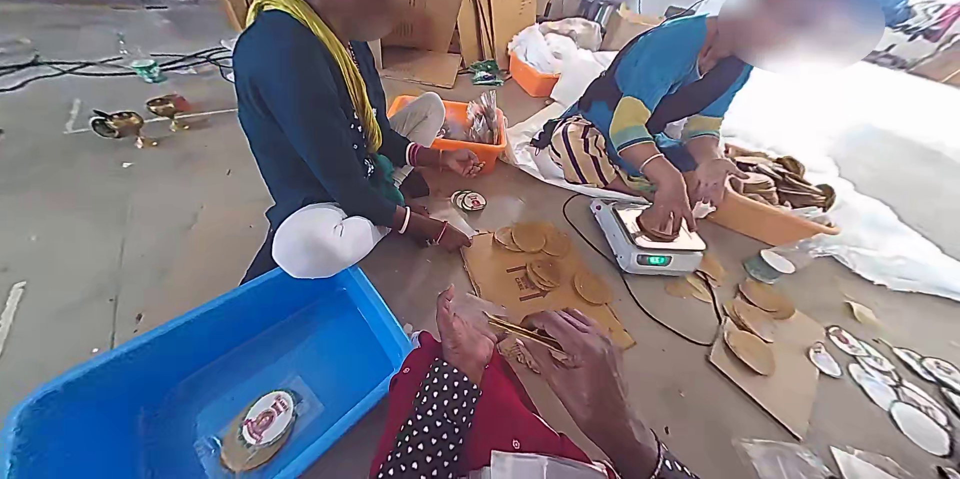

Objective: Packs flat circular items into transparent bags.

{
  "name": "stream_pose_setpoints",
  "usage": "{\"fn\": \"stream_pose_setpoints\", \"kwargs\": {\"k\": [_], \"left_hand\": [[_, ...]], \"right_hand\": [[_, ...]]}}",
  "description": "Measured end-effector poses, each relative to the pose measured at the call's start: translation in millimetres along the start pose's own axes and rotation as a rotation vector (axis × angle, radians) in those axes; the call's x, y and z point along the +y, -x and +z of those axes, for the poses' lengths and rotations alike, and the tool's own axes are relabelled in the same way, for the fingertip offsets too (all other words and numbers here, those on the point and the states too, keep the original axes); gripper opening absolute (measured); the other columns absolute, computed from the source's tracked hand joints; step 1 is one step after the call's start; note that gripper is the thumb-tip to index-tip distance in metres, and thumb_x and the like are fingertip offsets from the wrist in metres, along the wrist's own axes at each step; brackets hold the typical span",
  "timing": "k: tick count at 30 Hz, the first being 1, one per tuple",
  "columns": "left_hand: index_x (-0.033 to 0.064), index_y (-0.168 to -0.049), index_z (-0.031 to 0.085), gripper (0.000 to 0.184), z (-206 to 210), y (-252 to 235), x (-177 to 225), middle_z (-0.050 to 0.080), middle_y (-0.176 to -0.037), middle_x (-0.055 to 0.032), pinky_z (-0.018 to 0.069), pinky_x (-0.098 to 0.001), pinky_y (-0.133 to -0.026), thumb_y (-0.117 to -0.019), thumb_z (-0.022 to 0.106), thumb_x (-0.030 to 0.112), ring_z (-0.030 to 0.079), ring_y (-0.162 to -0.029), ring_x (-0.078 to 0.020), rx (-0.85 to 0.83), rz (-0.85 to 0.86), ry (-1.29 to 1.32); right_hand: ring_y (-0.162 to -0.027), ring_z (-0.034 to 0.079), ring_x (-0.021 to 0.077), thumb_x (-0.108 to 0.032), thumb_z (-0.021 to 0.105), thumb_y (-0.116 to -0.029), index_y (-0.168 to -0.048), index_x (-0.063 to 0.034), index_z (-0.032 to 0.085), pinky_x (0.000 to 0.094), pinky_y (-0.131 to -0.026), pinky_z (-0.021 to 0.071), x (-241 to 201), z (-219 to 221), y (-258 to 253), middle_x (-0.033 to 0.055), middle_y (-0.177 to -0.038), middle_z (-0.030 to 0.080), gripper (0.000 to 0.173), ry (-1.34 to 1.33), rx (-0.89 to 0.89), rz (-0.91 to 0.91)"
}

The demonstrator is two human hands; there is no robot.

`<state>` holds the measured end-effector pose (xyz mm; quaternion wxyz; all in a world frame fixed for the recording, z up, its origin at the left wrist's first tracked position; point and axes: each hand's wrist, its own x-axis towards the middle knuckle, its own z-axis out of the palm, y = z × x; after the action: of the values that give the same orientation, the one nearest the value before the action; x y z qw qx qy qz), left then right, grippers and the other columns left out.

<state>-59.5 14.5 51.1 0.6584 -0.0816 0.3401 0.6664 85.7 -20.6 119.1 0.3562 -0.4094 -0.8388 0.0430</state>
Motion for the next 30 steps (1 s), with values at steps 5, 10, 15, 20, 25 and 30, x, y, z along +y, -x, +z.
{"fn": "stream_pose_setpoints", "kwargs": {"k": [5,10,15,20,25,30], "left_hand": [[0.0091,-0.119,0.049,0.042,2,2,-4,0.062,-0.099,-0.0149,0.0555,-0.0513,-0.069,-0.1041,0.037,0.046,0.065,-0.085,-0.0301,-0.054,0.037,0.006],[0.0119,-0.096,0.058,0.044,-8,8,-7,0.068,-0.080,-0.0073,0.0597,-0.0390,-0.064,-0.1059,0.029,0.044,0.070,-0.074,-0.0193,-0.229,-0.031,0.127],[0.0124,-0.099,0.051,0.042,-8,19,-3,0.066,-0.080,-0.0102,0.0587,-0.0464,-0.060,-0.1018,0.036,0.051,0.069,-0.071,-0.0280,-0.158,-0.164,0.212],[0.0142,-0.085,0.057,0.040,-9,10,-6,0.065,-0.070,-0.0064,0.0586,-0.0412,-0.058,-0.1024,0.037,0.045,0.068,-0.064,-0.0208,-0.141,-0.066,0.280],[0.0120,-0.102,0.056,0.043,-9,11,-11,0.067,-0.083,-0.0086,0.0597,-0.0428,-0.065,-0.1025,0.034,0.049,0.069,-0.075,-0.0225,-0.197,-0.087,0.224],[0.0176,-0.105,0.064,0.036,-25,1,-28,0.073,-0.088,-0.0008,0.0617,-0.0330,-0.070,-0.1061,0.037,0.042,0.073,-0.082,-0.0122,-0.347,0.203,0.311]], "right_hand": [[-0.082,0.068,0.0202,-0.022,0.072,-0.0881,-0.096,-0.0129,0.074,0.0340,-0.070,0.0564,-6,9,-4,0.0043,-0.088,0.070,0.013,0.076,-0.007,-0.002],[-0.095,0.067,0.0332,-0.035,0.087,-0.0732,-0.118,-0.0019,0.067,0.0439,-0.076,0.0582,-13,18,-8,0.0185,-0.108,0.066,0.059,0.066,-0.071,0.108],[-0.125,0.057,0.0399,-0.060,0.088,-0.0624,-0.142,-0.0043,0.055,0.0531,-0.101,0.0508,-2,18,1,0.0212,-0.136,0.060,0.103,-0.051,-0.148,0.073],[-0.113,0.064,0.0187,-0.050,0.075,-0.0884,-0.122,-0.0139,0.072,0.0353,-0.095,0.0530,10,19,14,0.0057,-0.119,0.071,0.049,-0.243,-0.111,0.022],[-0.099,0.068,0.0194,-0.037,0.059,-0.1004,-0.124,-0.0080,0.073,0.0362,-0.083,0.0570,18,28,11,0.0104,-0.113,0.072,0.040,-0.169,-0.063,0.146],[-0.078,0.068,0.0208,-0.022,0.057,-0.0996,-0.099,0.0012,0.074,0.0397,-0.071,0.0565,17,30,-4,0.0157,-0.092,0.072,0.029,-0.144,-0.067,0.115]]}}
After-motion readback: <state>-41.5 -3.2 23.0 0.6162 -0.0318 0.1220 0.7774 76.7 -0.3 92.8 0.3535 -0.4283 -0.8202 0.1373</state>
